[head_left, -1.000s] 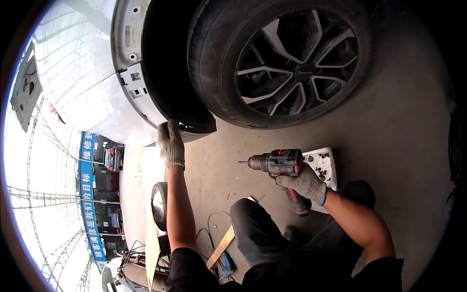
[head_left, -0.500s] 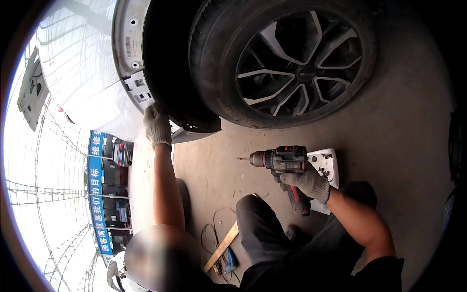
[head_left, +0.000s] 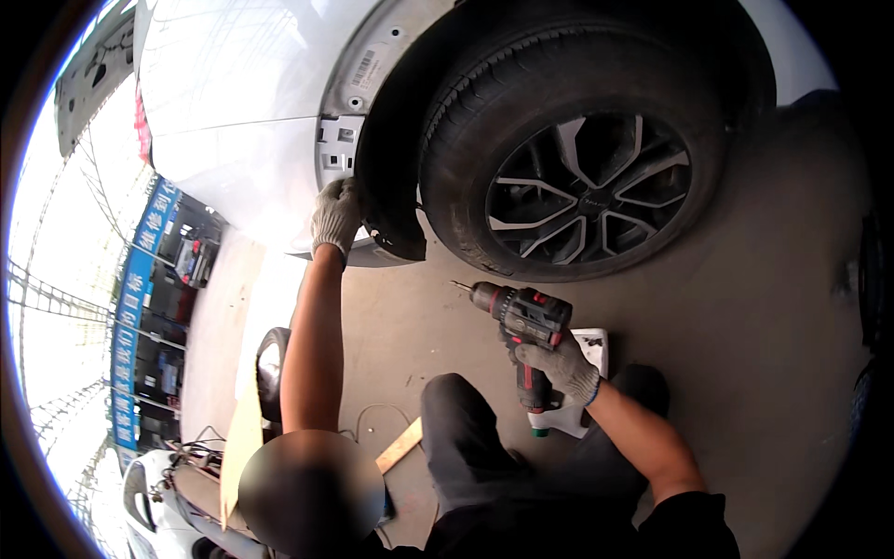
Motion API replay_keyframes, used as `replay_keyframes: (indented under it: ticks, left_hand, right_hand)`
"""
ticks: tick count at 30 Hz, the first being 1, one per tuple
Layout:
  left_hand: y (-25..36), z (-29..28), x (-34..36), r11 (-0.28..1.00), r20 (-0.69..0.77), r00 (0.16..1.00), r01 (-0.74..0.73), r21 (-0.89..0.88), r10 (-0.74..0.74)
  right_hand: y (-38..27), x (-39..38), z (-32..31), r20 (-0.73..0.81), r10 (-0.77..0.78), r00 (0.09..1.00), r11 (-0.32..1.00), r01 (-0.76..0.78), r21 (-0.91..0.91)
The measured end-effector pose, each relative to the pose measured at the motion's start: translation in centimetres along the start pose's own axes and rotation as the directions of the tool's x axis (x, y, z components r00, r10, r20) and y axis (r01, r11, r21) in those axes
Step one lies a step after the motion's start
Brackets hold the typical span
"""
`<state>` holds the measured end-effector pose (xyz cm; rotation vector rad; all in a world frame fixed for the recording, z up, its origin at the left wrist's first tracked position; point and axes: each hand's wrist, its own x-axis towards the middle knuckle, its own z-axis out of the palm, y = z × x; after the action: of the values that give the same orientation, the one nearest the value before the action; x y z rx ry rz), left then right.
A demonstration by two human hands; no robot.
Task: The person opens the trunk of a white SUV, retrieves tools and gloves, then kneels by the rear wheel arch to remove fasteners and clips from the bumper using a cordless drill. The person places removed fasteners into a white tray and continues detaching the wheel arch trim.
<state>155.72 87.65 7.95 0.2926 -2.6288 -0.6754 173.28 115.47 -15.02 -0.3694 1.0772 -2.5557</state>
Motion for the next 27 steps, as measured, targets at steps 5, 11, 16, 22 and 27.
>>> replay_keyframes:
  ticks: [5, 11, 16, 22, 27]
  left_hand:
    - [1.5, -0.5, -2.2, 0.962, 0.087, 0.995, 0.067, -0.266, -0.045]
    - [3.0, 0.9, -1.6, 0.315, 0.253, 0.918, 0.153, -0.937, 0.306]
    - [1.8, -0.9, 0.1, 0.546, 0.162, 0.806, -0.223, -0.808, 0.569]
    - [1.9, -0.9, 1.9, 0.5, 0.152, 0.807, -0.195, -0.844, 0.57]
    - [2.1, 0.5, 2.6, 0.425, 0.178, 0.822, -0.084, -0.902, 0.54]
  right_hand:
    - [-3.2, 2.7, 2.3, 0.014, -0.236, 0.972, 0.872, 0.218, -0.438]
    - [-7.6, 10.3, 8.5, 0.347, -0.65, 0.676, 0.063, 0.503, -0.862]
    - [-8.0, 13.1, 13.8, 0.139, -0.66, 0.739, 0.258, 0.396, -0.881]
    - [-7.1, 15.0, 15.0, 0.167, -0.654, 0.737, 0.039, 0.253, -0.967]
    - [-6.9, 15.2, 14.6, 0.135, -0.666, 0.733, 0.032, 0.209, -0.977]
